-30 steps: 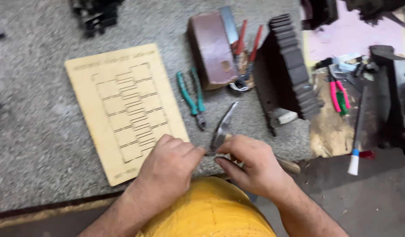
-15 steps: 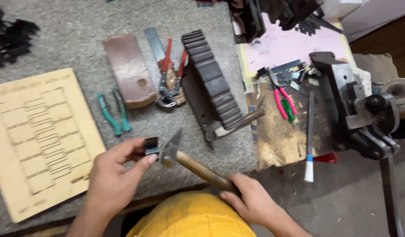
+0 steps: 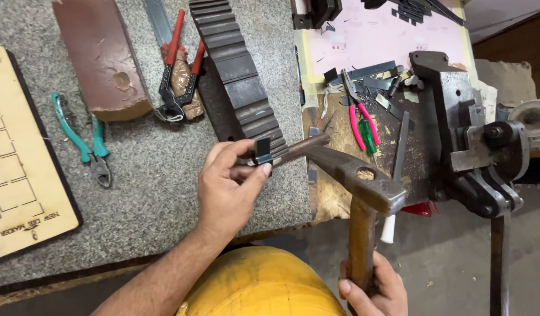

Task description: The person repeatedly places small metal pieces into a wooden jig, then hammers them on a metal anvil to shape them. The person continues this cycle of positioning and hammering throughout the clip.

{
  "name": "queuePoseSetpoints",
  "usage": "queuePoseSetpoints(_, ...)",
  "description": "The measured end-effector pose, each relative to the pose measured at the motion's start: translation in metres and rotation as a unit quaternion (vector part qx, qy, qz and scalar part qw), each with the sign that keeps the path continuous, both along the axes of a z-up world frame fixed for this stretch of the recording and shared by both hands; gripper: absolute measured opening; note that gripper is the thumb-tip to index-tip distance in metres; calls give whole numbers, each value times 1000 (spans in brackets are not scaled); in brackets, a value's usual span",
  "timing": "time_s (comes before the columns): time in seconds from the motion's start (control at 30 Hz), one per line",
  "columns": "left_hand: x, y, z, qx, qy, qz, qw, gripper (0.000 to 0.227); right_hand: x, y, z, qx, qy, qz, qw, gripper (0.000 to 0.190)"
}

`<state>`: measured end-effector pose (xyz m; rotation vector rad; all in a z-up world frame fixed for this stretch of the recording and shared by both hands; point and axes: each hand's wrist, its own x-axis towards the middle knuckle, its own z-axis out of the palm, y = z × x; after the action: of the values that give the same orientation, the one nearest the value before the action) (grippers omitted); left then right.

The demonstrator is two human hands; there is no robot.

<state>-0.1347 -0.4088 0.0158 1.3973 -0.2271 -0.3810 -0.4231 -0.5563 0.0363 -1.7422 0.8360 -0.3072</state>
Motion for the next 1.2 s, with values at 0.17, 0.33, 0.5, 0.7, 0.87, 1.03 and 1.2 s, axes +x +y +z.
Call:
queuePoseSetpoints(0.17,-5,-9,-8,-11,-37,40,998,37,0,6,-5,54,-37,-30,997,76)
queuePoseSetpoints(0.33,-6,-12,-13,18,-39,36,998,37,7,6,-6,-73,-79,107,988,81)
queuePoseSetpoints(0.5,-4,-12,-17,-17,-18,24,999,42,14,15,-6,-112,-144,141,973,79)
queuePoseSetpoints(0.7,-1,-11,-18,-22,-27,13,999,42,20,20,-2,-193,-99,162,963,79)
queuePoseSetpoints(0.87,-3,-8,-21,-15,-28,5,999,40,21,29,1,-146,-106,120,976,74)
queuePoseSetpoints(1.03,-1,-12,-23,-50,-17,8,999,42,29,29,5,-157,-117,129,972,76)
queuePoseSetpoints(1.2,-2,-9,-26,-45,-23,7,999,41,31,31,9,-143,-76,127,979,60)
